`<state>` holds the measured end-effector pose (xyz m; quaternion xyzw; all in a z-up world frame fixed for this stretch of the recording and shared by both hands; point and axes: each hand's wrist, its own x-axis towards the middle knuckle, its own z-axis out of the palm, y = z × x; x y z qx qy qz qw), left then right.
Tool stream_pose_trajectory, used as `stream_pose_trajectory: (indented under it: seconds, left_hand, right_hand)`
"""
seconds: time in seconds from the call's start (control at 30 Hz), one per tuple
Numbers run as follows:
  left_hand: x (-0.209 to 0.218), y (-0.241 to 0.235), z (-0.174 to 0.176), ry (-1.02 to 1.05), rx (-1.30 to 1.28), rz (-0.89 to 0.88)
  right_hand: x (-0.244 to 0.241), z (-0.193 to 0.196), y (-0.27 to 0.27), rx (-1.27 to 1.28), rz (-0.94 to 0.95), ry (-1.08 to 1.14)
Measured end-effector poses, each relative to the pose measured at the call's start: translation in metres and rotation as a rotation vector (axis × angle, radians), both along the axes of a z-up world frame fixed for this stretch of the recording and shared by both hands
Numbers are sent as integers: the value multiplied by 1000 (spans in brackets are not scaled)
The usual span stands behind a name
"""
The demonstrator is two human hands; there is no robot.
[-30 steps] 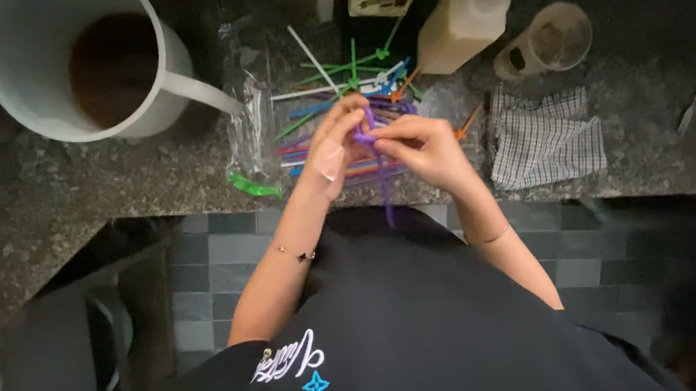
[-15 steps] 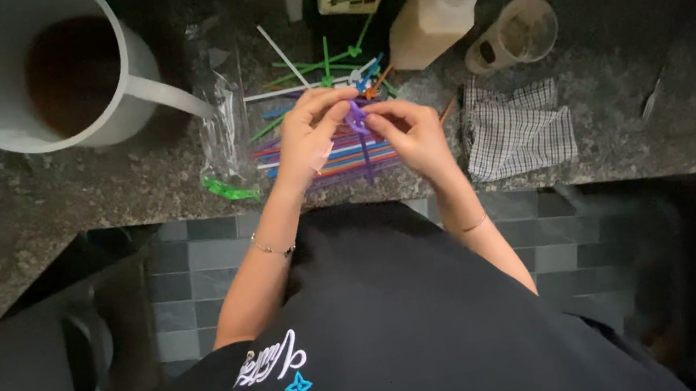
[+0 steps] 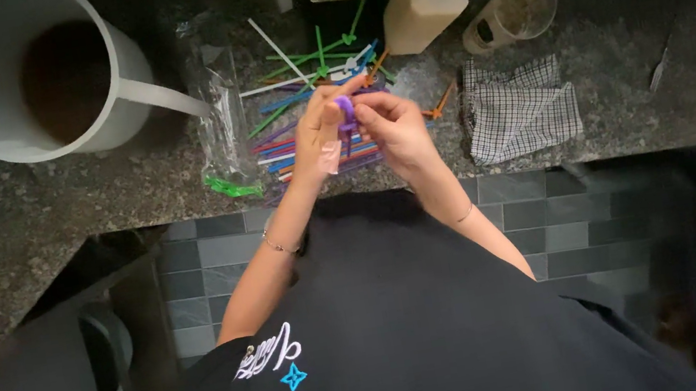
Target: Knotting colorful plastic straws on a counter.
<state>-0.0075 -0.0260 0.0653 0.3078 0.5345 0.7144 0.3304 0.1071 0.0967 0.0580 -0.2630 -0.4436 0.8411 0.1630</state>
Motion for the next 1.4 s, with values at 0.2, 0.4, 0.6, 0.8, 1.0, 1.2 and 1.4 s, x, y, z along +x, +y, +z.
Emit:
stream_pose_trajectory:
  seconds: [0.2, 0.4, 0.6, 0.8, 1.0, 1.2, 1.4]
  left_hand:
    - [0, 5, 17, 32, 8, 6]
    - [-7, -9, 47, 458, -440, 79]
    - [-3, -17, 29, 635, -333, 72]
    - [-2, -22, 41, 424, -349, -46]
    - [3, -26, 28, 733, -299, -20]
    - [1, -28, 55, 696, -372, 57]
    - [-68, -4, -31, 1242, -459, 85]
  right_hand:
    - [-4, 1, -14, -165, -75, 104]
    - [-5, 41, -19, 150, -119, 108]
    - [-3, 38, -11, 493, 34, -17]
    - [1, 35, -5, 64, 102, 119]
    - [-3, 41, 12, 306, 90, -228]
    - [8, 43, 47, 516, -208, 28]
    - [3, 25, 43, 539, -206, -148]
